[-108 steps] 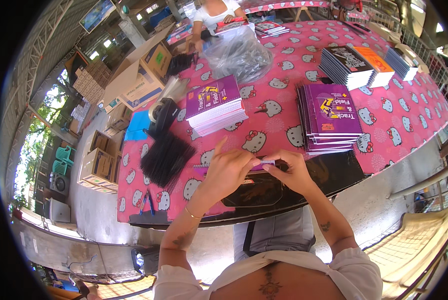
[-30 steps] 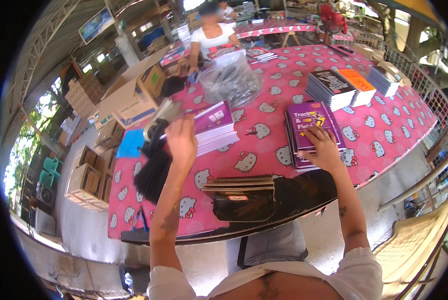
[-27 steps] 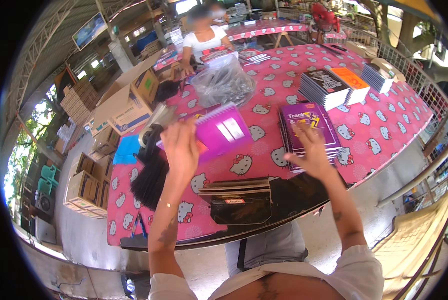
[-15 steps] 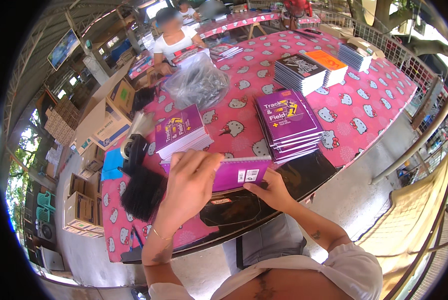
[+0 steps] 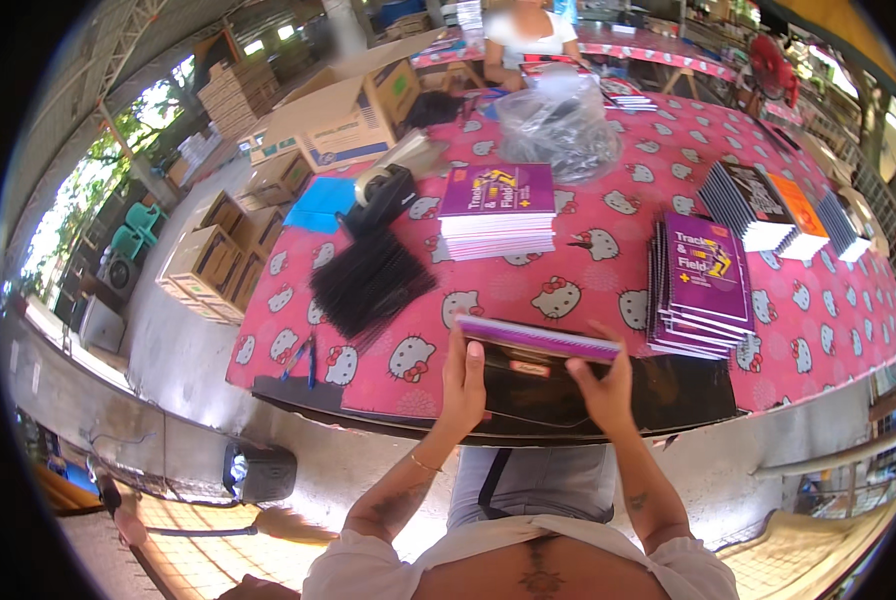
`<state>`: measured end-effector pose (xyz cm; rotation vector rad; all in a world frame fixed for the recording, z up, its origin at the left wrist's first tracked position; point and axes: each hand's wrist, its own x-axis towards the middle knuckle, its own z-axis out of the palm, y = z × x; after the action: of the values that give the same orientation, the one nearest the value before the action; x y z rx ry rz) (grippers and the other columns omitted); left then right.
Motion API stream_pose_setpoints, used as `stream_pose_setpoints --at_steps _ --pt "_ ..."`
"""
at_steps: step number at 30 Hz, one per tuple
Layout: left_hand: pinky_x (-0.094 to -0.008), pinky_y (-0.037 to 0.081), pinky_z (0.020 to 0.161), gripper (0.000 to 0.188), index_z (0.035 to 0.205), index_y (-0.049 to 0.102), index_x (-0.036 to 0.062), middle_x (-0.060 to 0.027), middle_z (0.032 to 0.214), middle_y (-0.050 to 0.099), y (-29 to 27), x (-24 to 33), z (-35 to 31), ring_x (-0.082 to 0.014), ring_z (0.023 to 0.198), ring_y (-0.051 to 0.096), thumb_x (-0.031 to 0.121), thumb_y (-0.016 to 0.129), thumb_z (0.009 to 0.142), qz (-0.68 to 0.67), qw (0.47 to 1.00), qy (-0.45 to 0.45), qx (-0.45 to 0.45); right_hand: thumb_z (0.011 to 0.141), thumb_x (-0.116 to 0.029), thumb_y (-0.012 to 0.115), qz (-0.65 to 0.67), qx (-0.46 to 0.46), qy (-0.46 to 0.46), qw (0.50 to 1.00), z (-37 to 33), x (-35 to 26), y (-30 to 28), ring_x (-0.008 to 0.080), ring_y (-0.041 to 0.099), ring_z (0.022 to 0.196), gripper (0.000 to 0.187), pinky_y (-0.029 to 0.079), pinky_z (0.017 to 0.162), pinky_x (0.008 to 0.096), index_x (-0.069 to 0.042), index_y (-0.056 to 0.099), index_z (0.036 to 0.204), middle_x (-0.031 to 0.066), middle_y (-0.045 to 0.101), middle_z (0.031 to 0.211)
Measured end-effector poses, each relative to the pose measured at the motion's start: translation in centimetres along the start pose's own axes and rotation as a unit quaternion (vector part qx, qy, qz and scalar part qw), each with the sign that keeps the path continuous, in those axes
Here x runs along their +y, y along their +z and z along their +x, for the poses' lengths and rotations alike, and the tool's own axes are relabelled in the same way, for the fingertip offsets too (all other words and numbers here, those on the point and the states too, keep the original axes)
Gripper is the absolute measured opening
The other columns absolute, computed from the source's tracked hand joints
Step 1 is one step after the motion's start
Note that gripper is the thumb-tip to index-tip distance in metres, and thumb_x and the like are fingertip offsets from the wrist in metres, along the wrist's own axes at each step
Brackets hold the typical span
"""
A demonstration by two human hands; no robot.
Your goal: The person assembles notebooks by sliding plastic comb bindings onto the pre-punched pages, adjusting the alignments by hand, and stacking the completed notebooks on the table.
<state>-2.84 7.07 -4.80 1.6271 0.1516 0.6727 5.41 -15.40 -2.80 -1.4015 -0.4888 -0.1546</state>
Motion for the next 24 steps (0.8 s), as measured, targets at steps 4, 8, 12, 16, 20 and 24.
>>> stream_pose_setpoints --at_steps 4,8,12,16,20,24 --pt "-0.0466 0.051 0.092 0.028 0.116 0.066 -0.0016 -0.0194 0.117 0.068 -7.3 -1.7 7.0 -0.0378 0.112 0.063 0.021 0.059 0.101 0.427 0.899 0.073 -0.064 0.087 -0.009 0.082 -0.007 -0.065 0.053 0.996 1.6 2.1 -4.3 0.0153 0.064 0.106 0.045 0.049 0.097 0.0315 0.000 0.060 0.126 0.0086 0.069 0.114" --pt "-0.0459 0.055 0.077 0.021 0.106 0.068 0.0020 -0.0146 0.099 0.067 -13.4 -6.0 10.2 -0.0354 0.093 0.066 0.016 0.069 0.091 0.666 0.723 0.182 0.028 0.086 -0.003 0.080 0.002 -0.067 0.030 0.997 1.9 2.2 -4.8 0.0137 0.063 0.102 0.044 0.049 0.094 0.0305 0.000 0.060 0.125 0.0057 0.068 0.107" --pt "-0.0432 0.056 0.073 0.024 0.112 0.066 0.0028 -0.0117 0.093 0.062 -12.5 -4.7 11.3 -0.0324 0.087 0.065 0.016 0.069 0.092 0.624 0.730 0.270 0.069 0.083 -0.005 0.083 0.018 -0.071 0.039 0.997 2.5 1.2 -5.2 0.0166 0.061 0.108 0.050 0.047 0.099 0.0322 -0.001 0.060 0.127 0.0058 0.065 0.110" --pt "-0.0451 0.056 0.070 0.026 0.117 0.064 0.0043 -0.0126 0.091 0.061 -12.3 -2.4 9.7 -0.0345 0.087 0.066 0.015 0.069 0.094 0.617 0.748 0.234 0.074 0.082 -0.021 0.085 0.000 0.027 -0.127 0.992 3.0 -5.8 -2.6 0.0224 0.055 0.120 0.055 0.041 0.107 0.0392 -0.004 0.061 0.129 0.0081 0.058 0.127" --pt "-0.0483 0.055 0.069 0.018 0.113 0.064 0.0058 -0.0151 0.096 0.065 -6.5 3.0 7.9 -0.0371 0.089 0.066 0.017 0.065 0.099 0.533 0.813 0.232 0.031 0.084 -0.029 0.081 -0.353 -0.147 -0.324 0.865 3.9 -10.5 1.6 0.0292 0.058 0.119 0.047 0.045 0.100 0.0425 -0.013 0.068 0.126 0.0113 0.059 0.130" --pt "-0.0447 0.054 0.077 0.017 0.112 0.061 0.0023 -0.0216 0.115 0.068 -0.8 5.0 3.6 -0.0373 0.102 0.068 0.017 0.057 0.105 0.310 0.946 0.096 0.010 0.087 -0.022 0.074 -0.433 -0.160 -0.260 0.848 5.1 -5.4 6.0 0.0278 0.068 0.100 0.030 0.051 0.085 0.0418 -0.015 0.071 0.116 0.0072 0.069 0.109"
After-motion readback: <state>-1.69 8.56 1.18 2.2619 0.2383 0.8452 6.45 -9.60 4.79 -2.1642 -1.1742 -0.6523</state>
